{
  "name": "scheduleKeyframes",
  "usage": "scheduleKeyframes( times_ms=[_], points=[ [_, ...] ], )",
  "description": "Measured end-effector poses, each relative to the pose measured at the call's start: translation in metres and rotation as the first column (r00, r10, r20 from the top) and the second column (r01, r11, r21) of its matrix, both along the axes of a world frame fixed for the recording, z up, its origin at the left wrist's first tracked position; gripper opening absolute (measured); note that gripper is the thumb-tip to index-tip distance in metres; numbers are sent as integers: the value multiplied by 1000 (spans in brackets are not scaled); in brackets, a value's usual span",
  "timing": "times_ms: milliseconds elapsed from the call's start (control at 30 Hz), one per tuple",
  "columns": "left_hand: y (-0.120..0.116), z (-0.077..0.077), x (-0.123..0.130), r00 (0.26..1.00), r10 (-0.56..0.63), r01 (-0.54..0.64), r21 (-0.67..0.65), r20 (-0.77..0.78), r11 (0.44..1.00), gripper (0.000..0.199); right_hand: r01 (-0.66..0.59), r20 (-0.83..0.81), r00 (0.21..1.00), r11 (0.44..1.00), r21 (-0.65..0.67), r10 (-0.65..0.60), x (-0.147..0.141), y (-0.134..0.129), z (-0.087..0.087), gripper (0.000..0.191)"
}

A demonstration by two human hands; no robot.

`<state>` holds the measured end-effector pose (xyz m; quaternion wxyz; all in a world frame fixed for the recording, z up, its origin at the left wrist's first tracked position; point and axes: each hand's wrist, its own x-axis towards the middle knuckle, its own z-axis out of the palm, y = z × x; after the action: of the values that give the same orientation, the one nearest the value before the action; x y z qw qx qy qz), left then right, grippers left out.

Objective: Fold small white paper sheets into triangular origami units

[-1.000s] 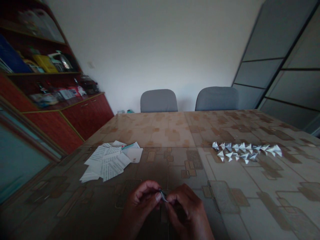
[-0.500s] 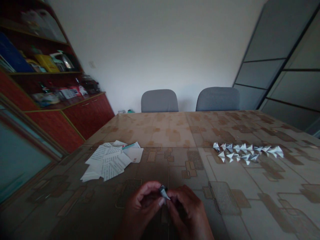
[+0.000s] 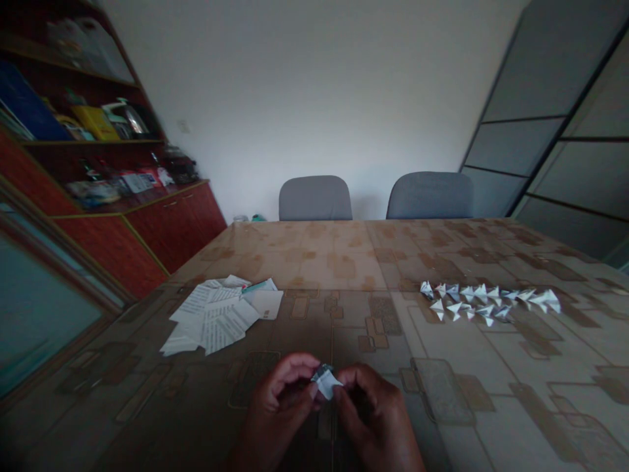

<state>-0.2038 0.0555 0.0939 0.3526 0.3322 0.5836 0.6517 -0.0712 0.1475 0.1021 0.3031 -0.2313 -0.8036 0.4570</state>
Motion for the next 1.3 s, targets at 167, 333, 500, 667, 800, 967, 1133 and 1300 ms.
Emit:
scheduleKeyframes(
  times_ms=[167,333,500,667,800,967,1133,1300],
  points=[
    [-1,3,-3,976,22,-14,35,-216,999,7,2,12,1000,997,-83,-1,-1,0,0,22],
    [-3,1,-6,967,-88,96,25,-241,995,11,44,-22,998,973,-227,-51,-5,1,2,35],
    [-2,2,-7,990,-120,123,32,-79,992,13,18,-44,998,950,-311,-33,-6,3,1,44],
    [1,3,-6,993,-114,114,22,-9,993,19,8,-43,999,934,-358,-25,-4,3,0,47],
    [1,1,-7,990,-138,137,30,28,990,20,-1,-23,1000,920,-392,-9,-4,4,0,50],
    [1,-1,-9,987,-156,154,44,42,987,18,-1,-2,1000,923,-384,1,-5,6,3,52],
    [0,-2,-9,987,-157,155,51,41,987,17,10,1,1000,934,-356,-10,-4,4,5,54],
    [-1,-2,-7,978,-184,178,64,95,982,16,-29,-31,999,935,-354,19,-4,3,4,51]
  ],
)
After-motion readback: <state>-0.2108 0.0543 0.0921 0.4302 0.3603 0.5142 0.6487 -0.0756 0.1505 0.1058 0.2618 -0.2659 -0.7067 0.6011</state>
